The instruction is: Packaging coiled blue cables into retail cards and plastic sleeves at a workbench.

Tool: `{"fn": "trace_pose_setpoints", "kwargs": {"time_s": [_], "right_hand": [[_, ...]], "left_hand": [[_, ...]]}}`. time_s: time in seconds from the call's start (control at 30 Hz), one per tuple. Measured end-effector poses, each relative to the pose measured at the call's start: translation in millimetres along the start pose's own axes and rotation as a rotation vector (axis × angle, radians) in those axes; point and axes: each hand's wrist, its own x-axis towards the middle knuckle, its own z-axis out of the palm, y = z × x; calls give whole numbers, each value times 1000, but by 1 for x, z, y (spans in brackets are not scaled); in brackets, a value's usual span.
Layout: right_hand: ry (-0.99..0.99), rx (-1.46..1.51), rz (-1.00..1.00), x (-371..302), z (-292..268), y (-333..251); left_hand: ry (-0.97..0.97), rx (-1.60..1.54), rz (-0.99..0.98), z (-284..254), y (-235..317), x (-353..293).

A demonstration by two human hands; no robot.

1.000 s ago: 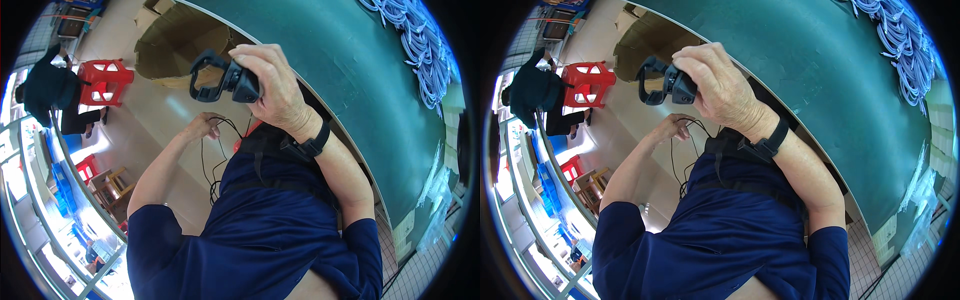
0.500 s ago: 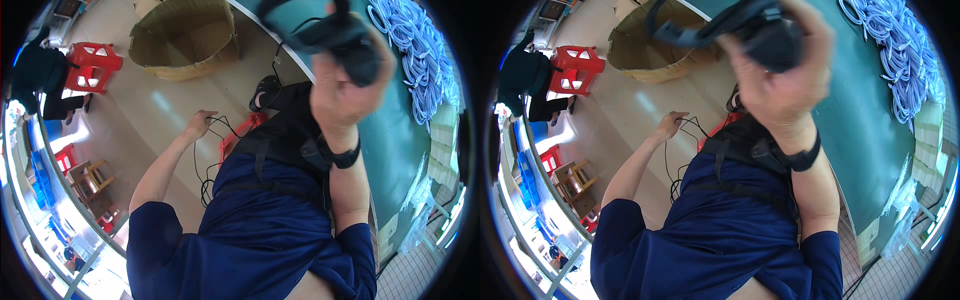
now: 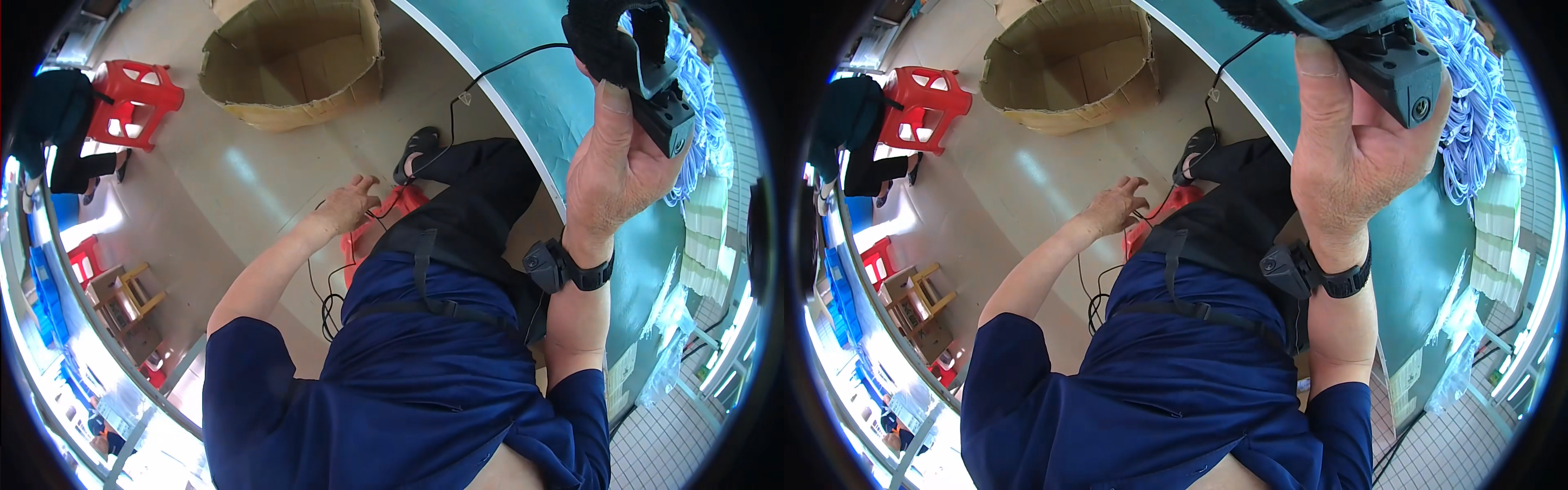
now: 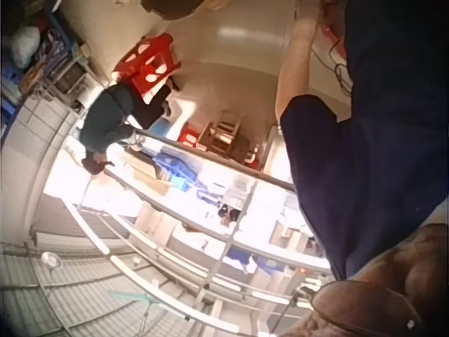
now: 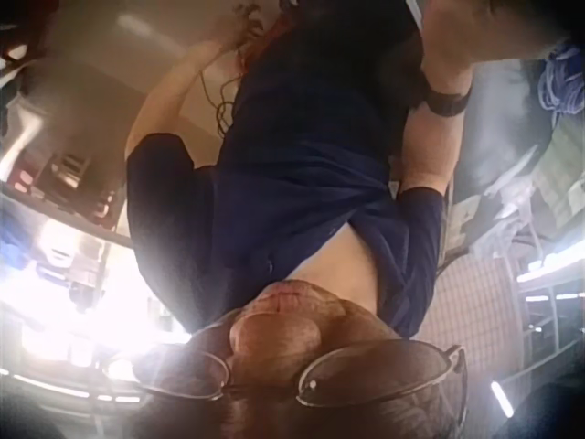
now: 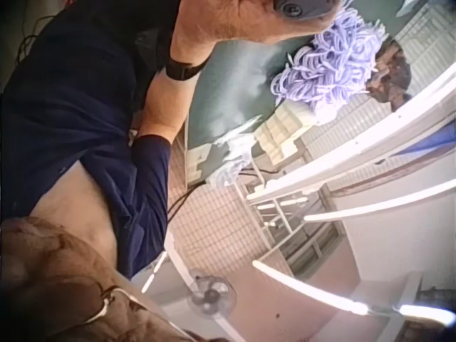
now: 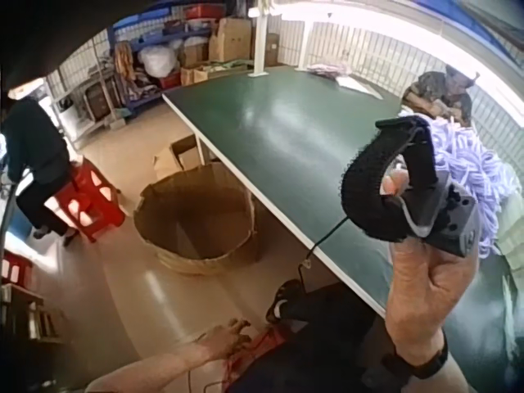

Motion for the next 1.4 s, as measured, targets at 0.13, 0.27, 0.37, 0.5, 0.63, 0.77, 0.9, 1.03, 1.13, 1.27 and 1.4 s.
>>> {"fn": "trace_pose_setpoints", "kwargs": {"time_s": [0.13,0.27,0.37,0.5,0.63,0.77,0.9,1.03,1.13,1.27,1.4], "right_hand": [[-86,-79,-18,7,-14,3],[-12,-26,29,5,-16,3],[-112,-96,53,3,-15,-4],[-359,-193,232,-32,12,-21],[-894,-405,387,-82,38,-2],[-1445,-467,530,-162,48,46],[-1684,-481,492,-227,53,80],[-1596,-375,530,-239,78,100],[-1850,-229,655,-253,82,94],[-1919,18,852,-266,82,101],[-1871,179,933,-267,79,103]], "left_hand": [[-259,96,2,8,-20,4],[-270,19,-61,17,-37,-4],[-175,-146,-46,19,-39,-10],[99,-220,17,7,-12,-26],[248,-274,9,-1,7,-51],[288,-308,-65,-11,24,-64],[365,-331,30,-8,29,-65],[384,-263,204,-21,47,-56],[394,-242,206,-20,49,-52],[535,-302,68,-10,33,-44],[713,-217,-107,-16,36,-42]]}}
